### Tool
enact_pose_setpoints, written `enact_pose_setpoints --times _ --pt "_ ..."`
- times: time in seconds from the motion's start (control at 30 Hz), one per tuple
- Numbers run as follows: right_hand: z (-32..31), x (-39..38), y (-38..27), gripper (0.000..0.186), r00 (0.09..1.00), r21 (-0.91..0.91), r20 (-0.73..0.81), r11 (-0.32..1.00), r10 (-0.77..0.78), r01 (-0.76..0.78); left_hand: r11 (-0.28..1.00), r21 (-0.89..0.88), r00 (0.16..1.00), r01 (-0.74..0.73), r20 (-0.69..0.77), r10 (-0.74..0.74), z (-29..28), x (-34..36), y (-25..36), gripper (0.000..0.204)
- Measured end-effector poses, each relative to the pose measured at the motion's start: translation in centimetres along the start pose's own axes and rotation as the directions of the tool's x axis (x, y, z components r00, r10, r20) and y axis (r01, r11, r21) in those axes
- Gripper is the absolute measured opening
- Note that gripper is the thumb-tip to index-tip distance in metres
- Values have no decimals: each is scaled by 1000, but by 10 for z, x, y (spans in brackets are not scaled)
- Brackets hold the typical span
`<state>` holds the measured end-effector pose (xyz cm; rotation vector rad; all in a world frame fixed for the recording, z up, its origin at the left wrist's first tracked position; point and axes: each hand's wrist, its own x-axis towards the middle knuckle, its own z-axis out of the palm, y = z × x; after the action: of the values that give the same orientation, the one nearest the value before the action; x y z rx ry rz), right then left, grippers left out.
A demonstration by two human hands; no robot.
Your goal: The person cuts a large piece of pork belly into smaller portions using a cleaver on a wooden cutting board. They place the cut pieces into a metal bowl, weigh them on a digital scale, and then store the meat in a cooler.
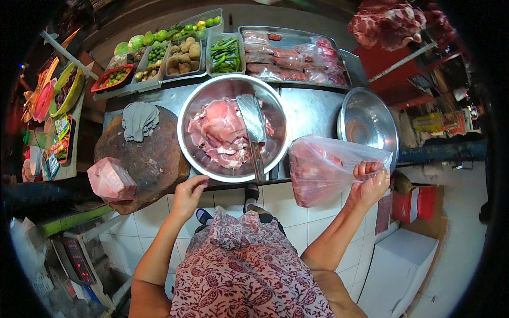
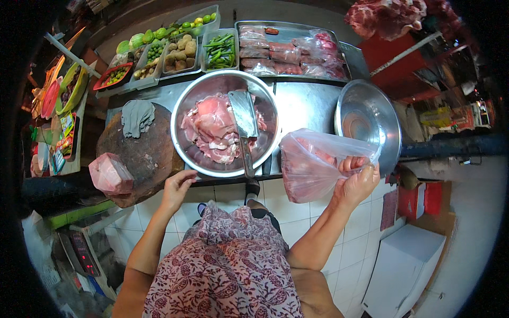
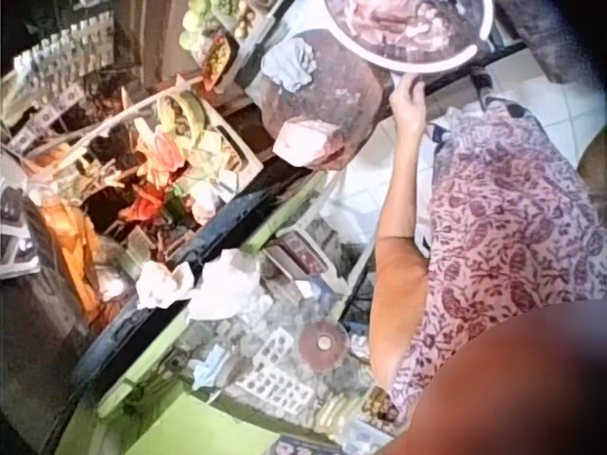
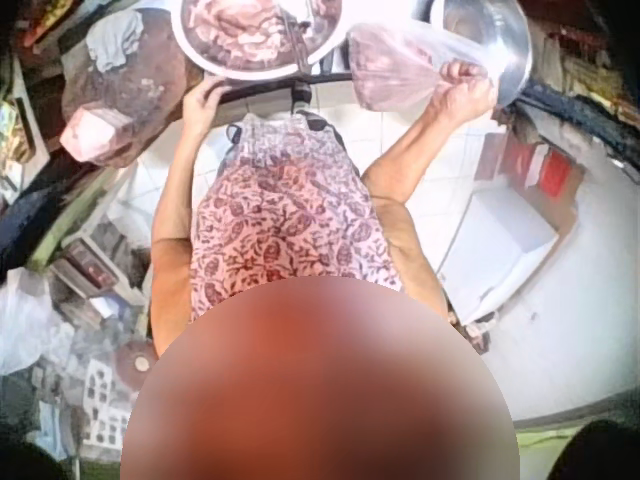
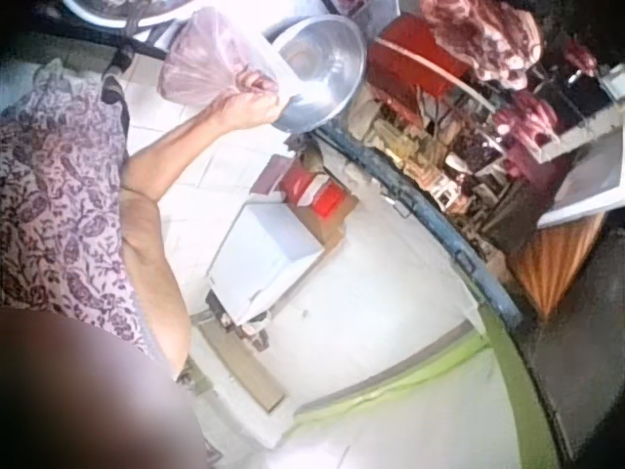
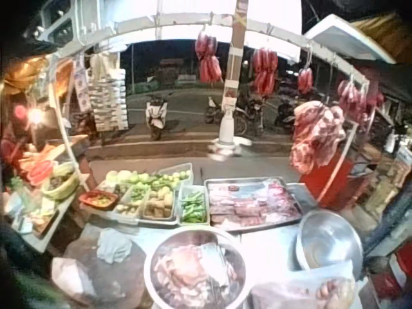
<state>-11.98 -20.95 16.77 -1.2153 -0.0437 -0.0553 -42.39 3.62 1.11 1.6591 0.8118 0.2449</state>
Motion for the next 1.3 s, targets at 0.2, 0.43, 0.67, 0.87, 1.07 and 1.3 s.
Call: enact_pose_setpoints --times 0.2,0.43,0.67,0.87,1.07,1.3 --pt "-2 -62 -35 10 975 -56 190 990 -115 128 984 153 996 -89 5 90 -72 -40 -31 24" --pt "65 -104 -85 24 689 -456 501 518 -523 724 974 -112 950 -199 220 219 -74 -61 -35 31" --pt "203 -247 -130 51 540 254 678 848 -499 465 643 -699 831 315 530 170 -95 -74 -20 98" --pt "282 -280 -96 37 583 238 805 960 -110 -147 128 -990 873 -53 16 488 -153 -106 -12 103" --pt "358 -433 -72 30 90 43 996 889 -2 -455 -159 -945 918 -285 -317 240 -211 -182 -61 98" --pt "402 -650 -51 21 -324 -80 945 937 -37 -341 -137 -734 741 -665 -626 -242 -275 -298 -133 92"
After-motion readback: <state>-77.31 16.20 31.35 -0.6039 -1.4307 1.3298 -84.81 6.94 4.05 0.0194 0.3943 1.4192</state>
